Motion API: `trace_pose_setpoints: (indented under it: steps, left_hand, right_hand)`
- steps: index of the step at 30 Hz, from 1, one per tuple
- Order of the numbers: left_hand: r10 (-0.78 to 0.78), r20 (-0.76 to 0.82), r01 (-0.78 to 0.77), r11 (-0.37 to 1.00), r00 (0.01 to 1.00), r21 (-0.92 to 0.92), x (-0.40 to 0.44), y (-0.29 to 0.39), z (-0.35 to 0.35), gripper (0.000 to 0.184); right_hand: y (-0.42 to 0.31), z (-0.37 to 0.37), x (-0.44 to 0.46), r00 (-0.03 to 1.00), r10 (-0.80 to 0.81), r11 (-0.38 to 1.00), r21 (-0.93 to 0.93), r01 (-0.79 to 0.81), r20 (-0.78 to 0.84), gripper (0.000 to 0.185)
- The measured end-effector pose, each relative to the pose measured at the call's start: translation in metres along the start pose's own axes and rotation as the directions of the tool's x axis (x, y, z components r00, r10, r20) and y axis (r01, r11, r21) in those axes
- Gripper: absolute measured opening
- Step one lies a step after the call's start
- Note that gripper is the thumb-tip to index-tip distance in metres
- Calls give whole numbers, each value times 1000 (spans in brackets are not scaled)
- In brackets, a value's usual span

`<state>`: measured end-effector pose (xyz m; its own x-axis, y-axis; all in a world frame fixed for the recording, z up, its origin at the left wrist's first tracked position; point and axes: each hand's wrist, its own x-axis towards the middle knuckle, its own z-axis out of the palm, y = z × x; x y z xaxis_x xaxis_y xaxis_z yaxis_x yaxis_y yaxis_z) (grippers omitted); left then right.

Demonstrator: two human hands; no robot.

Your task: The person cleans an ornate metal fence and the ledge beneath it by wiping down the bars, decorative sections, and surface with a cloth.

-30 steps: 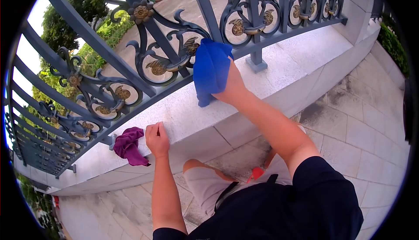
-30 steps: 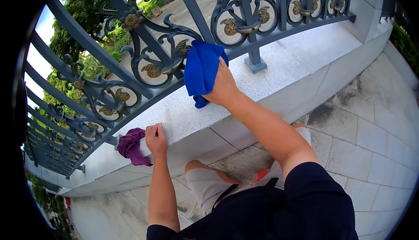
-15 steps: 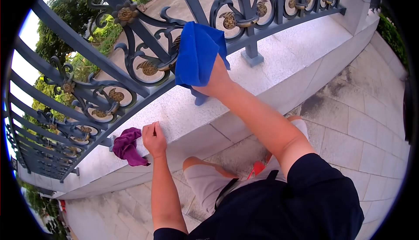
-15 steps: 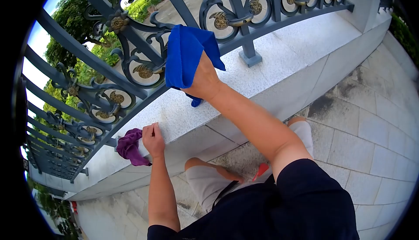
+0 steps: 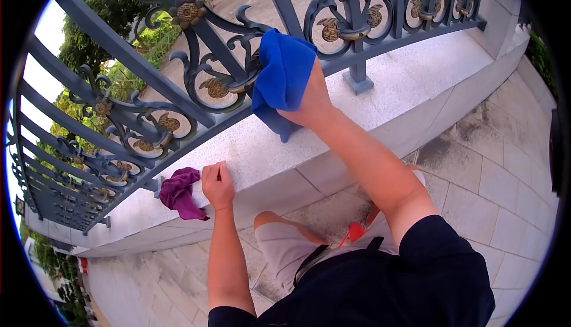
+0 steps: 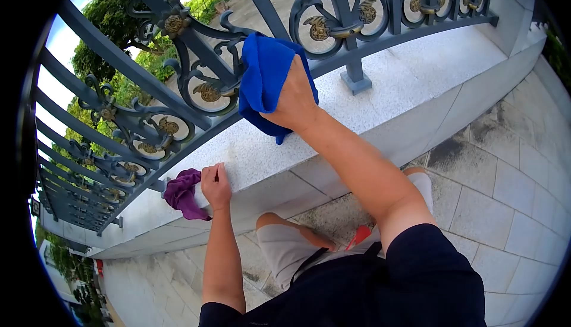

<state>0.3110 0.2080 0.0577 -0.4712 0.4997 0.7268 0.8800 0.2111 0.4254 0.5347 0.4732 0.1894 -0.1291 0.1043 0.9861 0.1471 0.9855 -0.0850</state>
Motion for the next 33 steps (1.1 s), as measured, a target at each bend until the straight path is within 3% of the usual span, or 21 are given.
trace_pose_setpoints:
  steps: [2, 6, 12, 13, 16, 19, 25, 28, 31, 32, 33]
  left_hand:
    - [-3, -2, 3, 1000, 1000, 14, -1, -3, 0, 10]
    - [-12, -3, 12, 1000, 1000, 2, 0, -2, 0, 9]
    - [-13, 7, 13, 1000, 1000, 17, 0, 2, 0, 7]
    - [-13, 7, 13, 1000, 1000, 18, -2, 2, -1, 7]
    - [21, -6, -21, 1000, 1000, 10, 1, 0, 1, 7]
    - [13, 2, -13, 1000, 1000, 23, 0, 2, -2, 6]
    - [21, 11, -21, 1000, 1000, 4, 2, 5, -3, 6]
    - [26, 13, -26, 999, 1000, 35, 2, 4, -4, 6]
    - [12, 3, -12, 997, 1000, 79, 2, 9, -2, 7]
    - [6, -2, -6, 995, 1000, 98, 3, 11, -2, 7]
    - [14, -18, -12, 995, 1000, 98, 3, 9, 0, 7]
  right_hand:
    - [-3, 6, 19, 997, -82, 996, 41, 82, -7, 44]
    - [3, 17, 26, 989, -134, 988, -62, 138, 64, 46]
    - [-4, 16, 38, 996, -93, 996, 14, 92, 5, 28]
    - [-3, 18, 43, 992, -126, 991, -43, 126, -3, 21]
    - [7, 17, 43, 967, -145, 960, -207, 189, 209, 22]
    - [24, 3, 46, 937, -214, 930, -238, 282, 276, 19]
    - [33, -28, 75, 687, -306, 673, -360, 646, 659, 23]
    - [20, -33, 78, 636, -231, 660, -361, 658, 737, 22]
    - [23, -13, 55, 843, -223, 928, -158, 338, 490, 12]
    - [23, -5, 45, 903, -181, 975, -49, 217, 389, 14]
    - [16, 9, 31, 955, -77, 997, 13, 76, 286, 30]
